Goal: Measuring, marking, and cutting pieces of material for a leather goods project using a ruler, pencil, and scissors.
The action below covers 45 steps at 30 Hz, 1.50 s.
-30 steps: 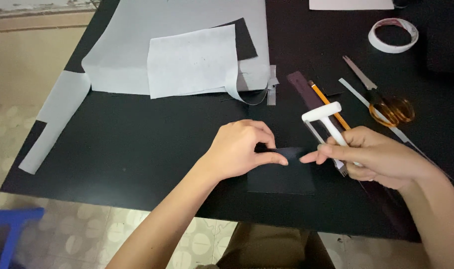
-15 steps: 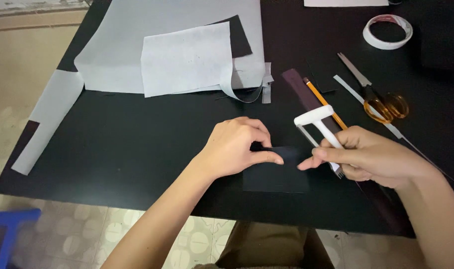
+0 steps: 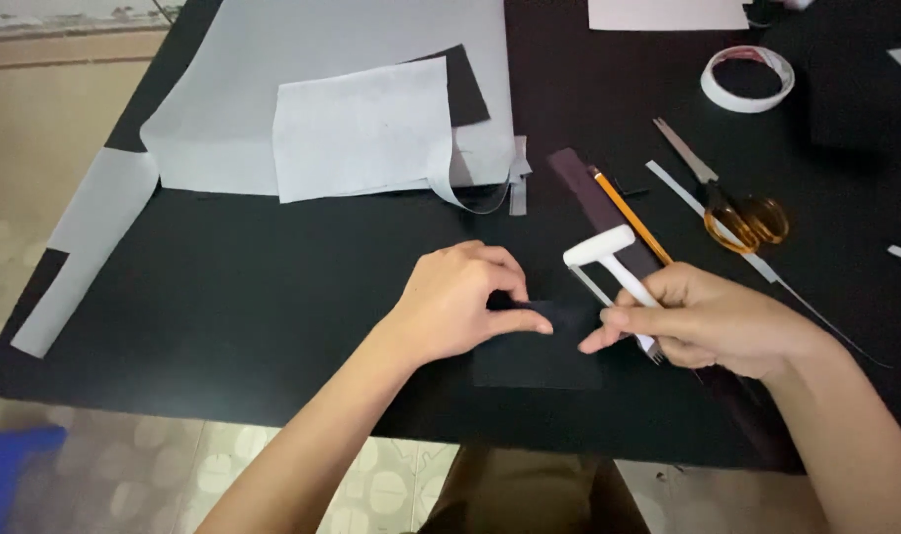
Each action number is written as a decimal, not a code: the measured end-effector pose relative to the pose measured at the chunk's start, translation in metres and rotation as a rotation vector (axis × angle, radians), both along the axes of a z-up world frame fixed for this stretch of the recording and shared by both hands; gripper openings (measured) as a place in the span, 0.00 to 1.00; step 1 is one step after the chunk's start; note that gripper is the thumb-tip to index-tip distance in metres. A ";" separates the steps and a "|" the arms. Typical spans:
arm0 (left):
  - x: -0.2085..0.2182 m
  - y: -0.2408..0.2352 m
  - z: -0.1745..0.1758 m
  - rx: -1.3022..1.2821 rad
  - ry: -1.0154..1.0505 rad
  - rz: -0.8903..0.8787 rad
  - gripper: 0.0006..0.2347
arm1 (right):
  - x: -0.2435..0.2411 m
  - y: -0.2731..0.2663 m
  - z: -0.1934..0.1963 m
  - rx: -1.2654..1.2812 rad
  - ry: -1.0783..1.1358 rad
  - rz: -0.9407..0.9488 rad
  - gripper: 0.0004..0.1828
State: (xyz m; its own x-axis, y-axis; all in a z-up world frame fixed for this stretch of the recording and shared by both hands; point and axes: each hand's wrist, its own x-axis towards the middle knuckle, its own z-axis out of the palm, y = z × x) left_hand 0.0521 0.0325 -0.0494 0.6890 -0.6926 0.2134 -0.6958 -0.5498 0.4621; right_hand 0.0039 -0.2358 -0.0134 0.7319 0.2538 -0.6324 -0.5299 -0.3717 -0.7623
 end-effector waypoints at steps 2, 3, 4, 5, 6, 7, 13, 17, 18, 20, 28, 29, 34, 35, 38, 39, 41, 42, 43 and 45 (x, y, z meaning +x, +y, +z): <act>0.000 0.001 -0.001 -0.013 -0.007 0.004 0.17 | 0.000 0.002 0.002 0.013 -0.008 -0.001 0.23; -0.001 0.000 -0.002 -0.028 -0.013 0.011 0.17 | 0.000 0.002 0.003 0.025 -0.016 0.001 0.23; -0.001 -0.001 -0.003 -0.029 -0.011 0.009 0.17 | -0.001 0.002 0.004 0.023 -0.014 -0.001 0.23; -0.001 -0.001 -0.004 -0.034 -0.016 0.010 0.17 | -0.001 0.004 0.005 0.006 -0.015 0.005 0.23; -0.001 0.000 -0.005 -0.038 -0.021 0.011 0.17 | -0.001 0.006 0.006 -0.012 -0.017 0.010 0.23; -0.002 0.000 -0.005 -0.036 -0.020 0.011 0.17 | -0.002 0.007 0.007 -0.010 -0.017 0.009 0.23; -0.005 0.000 -0.006 -0.034 -0.061 0.021 0.18 | -0.002 0.011 0.010 -0.056 -0.020 0.018 0.20; -0.012 0.004 -0.002 -0.085 -0.292 0.004 0.18 | -0.002 0.014 0.000 -0.126 -0.060 0.051 0.21; -0.014 0.004 -0.001 -0.081 -0.371 0.012 0.21 | -0.002 0.012 -0.007 -0.098 -0.109 0.049 0.21; -0.022 0.008 -0.002 -0.105 -0.312 -0.008 0.22 | -0.002 0.019 0.007 -0.134 -0.071 0.041 0.21; -0.029 0.013 0.004 -0.078 -0.176 -0.191 0.31 | -0.003 0.025 0.021 -0.169 0.000 0.005 0.18; -0.029 0.013 0.004 -0.073 -0.164 -0.194 0.33 | -0.004 0.025 0.021 -0.169 0.002 0.007 0.18; -0.032 0.013 0.007 -0.047 -0.118 -0.194 0.33 | -0.005 0.022 0.020 -0.188 -0.017 0.039 0.20; -0.032 0.013 0.007 -0.041 -0.097 -0.193 0.33 | -0.005 0.021 0.018 -0.165 -0.025 0.025 0.19; -0.032 0.013 0.007 -0.038 -0.076 -0.196 0.34 | -0.003 0.016 0.011 -0.145 -0.040 0.007 0.19; -0.031 0.013 0.007 -0.042 -0.080 -0.196 0.33 | -0.002 0.014 0.009 -0.147 -0.050 0.005 0.21; -0.030 0.013 0.004 -0.040 -0.100 -0.202 0.33 | -0.002 0.015 0.009 -0.131 -0.049 0.003 0.20; -0.030 0.013 0.002 -0.038 -0.121 -0.205 0.33 | -0.002 0.016 0.009 -0.114 -0.049 0.003 0.20; -0.031 0.013 0.003 -0.039 -0.120 -0.204 0.33 | -0.003 0.016 0.011 -0.115 -0.048 0.004 0.20; -0.032 0.013 0.004 -0.022 -0.106 -0.195 0.31 | -0.003 0.016 0.014 -0.172 -0.056 0.020 0.22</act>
State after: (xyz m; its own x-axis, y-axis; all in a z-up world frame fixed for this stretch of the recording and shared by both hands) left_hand 0.0200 0.0450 -0.0456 0.5151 -0.8051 0.2940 -0.8335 -0.3906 0.3907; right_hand 0.0007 -0.2193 0.0002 0.7630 0.1604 -0.6261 -0.4793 -0.5094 -0.7147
